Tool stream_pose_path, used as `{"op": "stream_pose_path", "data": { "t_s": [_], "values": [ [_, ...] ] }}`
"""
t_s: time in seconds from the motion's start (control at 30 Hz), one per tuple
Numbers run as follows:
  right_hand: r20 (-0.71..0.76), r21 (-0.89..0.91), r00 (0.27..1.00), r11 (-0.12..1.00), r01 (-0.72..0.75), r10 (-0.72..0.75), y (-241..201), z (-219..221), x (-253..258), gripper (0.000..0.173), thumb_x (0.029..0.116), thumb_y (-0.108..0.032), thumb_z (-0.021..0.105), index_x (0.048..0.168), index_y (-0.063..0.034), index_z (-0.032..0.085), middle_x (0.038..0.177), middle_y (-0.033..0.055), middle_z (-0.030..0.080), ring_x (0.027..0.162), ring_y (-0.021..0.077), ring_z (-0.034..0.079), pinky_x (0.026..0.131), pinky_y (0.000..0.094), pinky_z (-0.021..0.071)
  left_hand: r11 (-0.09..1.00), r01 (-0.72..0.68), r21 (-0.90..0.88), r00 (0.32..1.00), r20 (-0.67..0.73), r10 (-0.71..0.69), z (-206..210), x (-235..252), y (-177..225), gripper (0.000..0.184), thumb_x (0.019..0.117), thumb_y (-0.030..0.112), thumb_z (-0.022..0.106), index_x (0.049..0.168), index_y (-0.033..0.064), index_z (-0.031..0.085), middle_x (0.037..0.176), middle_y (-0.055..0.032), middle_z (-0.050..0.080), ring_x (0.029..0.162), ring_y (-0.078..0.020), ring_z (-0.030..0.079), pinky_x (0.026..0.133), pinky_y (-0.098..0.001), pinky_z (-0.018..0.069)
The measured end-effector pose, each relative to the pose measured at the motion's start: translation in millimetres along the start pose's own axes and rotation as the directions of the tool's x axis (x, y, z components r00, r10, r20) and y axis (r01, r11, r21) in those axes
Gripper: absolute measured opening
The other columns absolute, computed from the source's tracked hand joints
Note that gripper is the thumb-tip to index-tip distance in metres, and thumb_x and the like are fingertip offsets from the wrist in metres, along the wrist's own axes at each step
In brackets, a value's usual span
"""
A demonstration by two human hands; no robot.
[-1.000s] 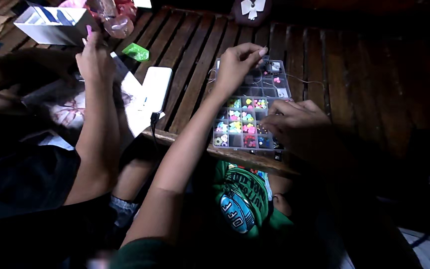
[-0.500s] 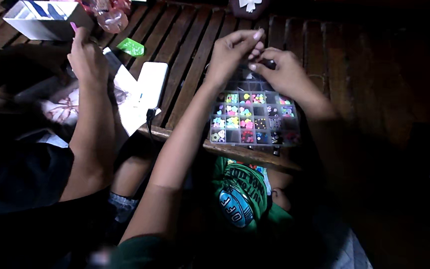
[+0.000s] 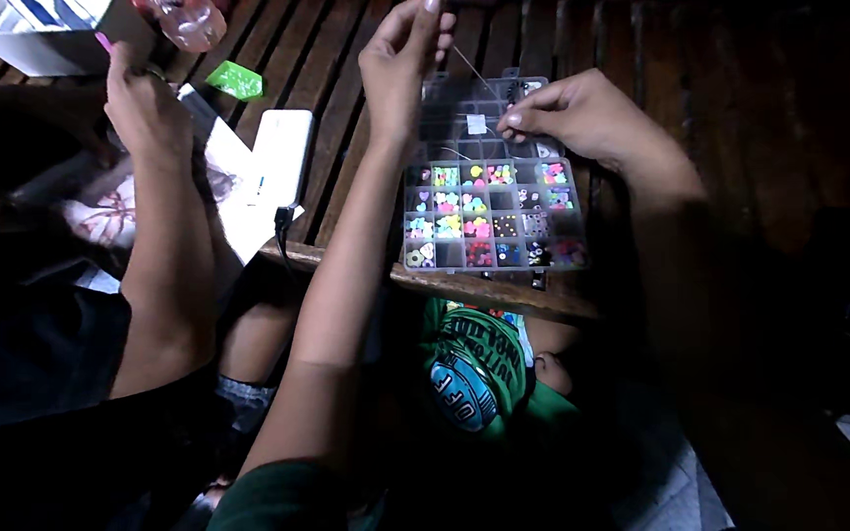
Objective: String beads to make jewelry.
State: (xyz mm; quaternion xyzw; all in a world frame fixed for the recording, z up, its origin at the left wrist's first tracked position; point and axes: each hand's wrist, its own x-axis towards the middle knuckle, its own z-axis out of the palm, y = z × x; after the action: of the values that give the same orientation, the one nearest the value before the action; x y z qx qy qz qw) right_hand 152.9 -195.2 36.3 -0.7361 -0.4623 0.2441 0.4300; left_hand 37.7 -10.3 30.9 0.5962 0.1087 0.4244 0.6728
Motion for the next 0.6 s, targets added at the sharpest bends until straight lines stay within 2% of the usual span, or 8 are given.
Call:
{"op": "stream_pose_path", "data": {
  "t_s": [0.1, 0.17, 0.27, 0.37, 0.43, 0.5, 0.53, 0.6],
  "values": [
    [0.027, -0.087, 0.999, 0.995, -0.039, 0.042, -1.1, 0.7, -0.1, 0.015, 0.1023, -0.013, 0.062, 0.106, -0.0022, 0.072, 0.094, -0.0019, 0.070, 0.081, -0.0031, 0.062, 0.079, 0.0173, 0.0529, 0.996, -0.045, 0.073, 0.998, -0.046, 0.049, -0.9, 1.2, -1.1, 0.016, 0.1045, 0.010, 0.057, 0.110, -0.0025, 0.067, 0.093, -0.0034, 0.067, 0.077, -0.0057, 0.061, 0.069, -0.0203, 0.0518],
    [0.045, -0.124, 0.998, 0.991, -0.048, 0.054, -1.2, 0.8, 0.1, 0.017, 0.1037, -0.015, 0.060, 0.107, -0.0029, 0.072, 0.093, -0.0015, 0.069, 0.078, -0.0030, 0.061, 0.075, 0.0170, 0.0518, 0.994, -0.060, 0.086, 0.996, -0.065, 0.066, -1.7, 1.5, -1.2, 0.017, 0.1044, 0.010, 0.057, 0.111, -0.0026, 0.067, 0.095, -0.0038, 0.067, 0.080, -0.0057, 0.062, 0.071, -0.0205, 0.0522],
    [0.036, -0.145, 0.998, 0.988, -0.051, 0.057, -0.8, 2.8, 0.5, 0.017, 0.1044, -0.016, 0.059, 0.107, -0.0042, 0.072, 0.091, -0.0017, 0.069, 0.075, -0.0029, 0.058, 0.069, 0.0166, 0.0485, 1.000, -0.027, -0.015, 0.998, -0.056, 0.027, 0.1, 0.3, -0.1, 0.016, 0.1051, 0.009, 0.056, 0.110, -0.0032, 0.065, 0.091, -0.0046, 0.067, 0.080, -0.0092, 0.065, 0.076, -0.0243, 0.0564],
    [0.012, -0.231, 1.000, 0.973, 0.000, 0.003, 1.6, 7.6, 2.2, 0.018, 0.1038, -0.017, 0.061, 0.108, -0.0047, 0.073, 0.097, 0.0023, 0.069, 0.081, 0.0015, 0.061, 0.077, 0.0214, 0.0517, 0.999, -0.015, -0.043, 1.000, 0.019, 0.016, 2.3, -0.5, -3.1, 0.016, 0.1052, 0.008, 0.055, 0.111, -0.0039, 0.064, 0.094, -0.0057, 0.067, 0.084, -0.0107, 0.067, 0.079, -0.0259, 0.0583],
    [0.007, -0.316, 0.998, 0.947, 0.056, -0.057, 4.1, 10.4, 3.8, 0.021, 0.1025, -0.018, 0.063, 0.114, -0.0046, 0.074, 0.109, 0.0120, 0.069, 0.093, 0.0148, 0.065, 0.087, 0.0342, 0.0525, 0.999, 0.009, -0.032, 0.999, 0.050, -0.007, 3.9, -2.3, -3.7, 0.017, 0.1049, 0.008, 0.056, 0.112, -0.0043, 0.064, 0.096, -0.0063, 0.068, 0.085, -0.0112, 0.068, 0.079, -0.0265, 0.0585],
    [-0.003, -0.387, 0.996, 0.919, 0.080, -0.087, -0.4, 9.6, 1.0, 0.027, 0.1020, -0.018, 0.064, 0.124, -0.0034, 0.070, 0.116, 0.0180, 0.063, 0.094, 0.0235, 0.061, 0.086, 0.0403, 0.0499, 0.999, 0.029, -0.014, 0.997, 0.072, -0.028, 4.8, -3.3, -4.1, 0.018, 0.1054, 0.009, 0.055, 0.114, -0.0041, 0.064, 0.096, -0.0061, 0.068, 0.086, -0.0112, 0.068, 0.080, -0.0267, 0.0585],
    [-0.020, -0.413, 0.994, 0.906, 0.093, -0.111, -6.1, 7.5, -3.5, 0.027, 0.1016, -0.018, 0.065, 0.123, -0.0017, 0.069, 0.118, 0.0200, 0.062, 0.094, 0.0262, 0.062, 0.087, 0.0425, 0.0505, 0.999, 0.035, -0.002, 0.996, 0.081, -0.035, 4.9, -3.7, -3.9, 0.019, 0.1055, 0.010, 0.055, 0.115, -0.0041, 0.064, 0.097, -0.0061, 0.069, 0.086, -0.0110, 0.068, 0.081, -0.0269, 0.0582],
    [-0.057, -0.432, 0.982, 0.891, 0.138, -0.180, -20.3, 5.0, -21.9, 0.022, 0.1003, -0.017, 0.066, 0.114, -0.0007, 0.068, 0.113, 0.0176, 0.063, 0.090, 0.0231, 0.061, 0.083, 0.0398, 0.0513, 0.999, 0.040, 0.006, 0.995, 0.093, -0.040, 4.8, -4.6, -3.3, 0.018, 0.1051, 0.010, 0.056, 0.114, -0.0037, 0.064, 0.098, -0.0060, 0.068, 0.087, -0.0110, 0.068, 0.081, -0.0265, 0.0581]
  ]
}}
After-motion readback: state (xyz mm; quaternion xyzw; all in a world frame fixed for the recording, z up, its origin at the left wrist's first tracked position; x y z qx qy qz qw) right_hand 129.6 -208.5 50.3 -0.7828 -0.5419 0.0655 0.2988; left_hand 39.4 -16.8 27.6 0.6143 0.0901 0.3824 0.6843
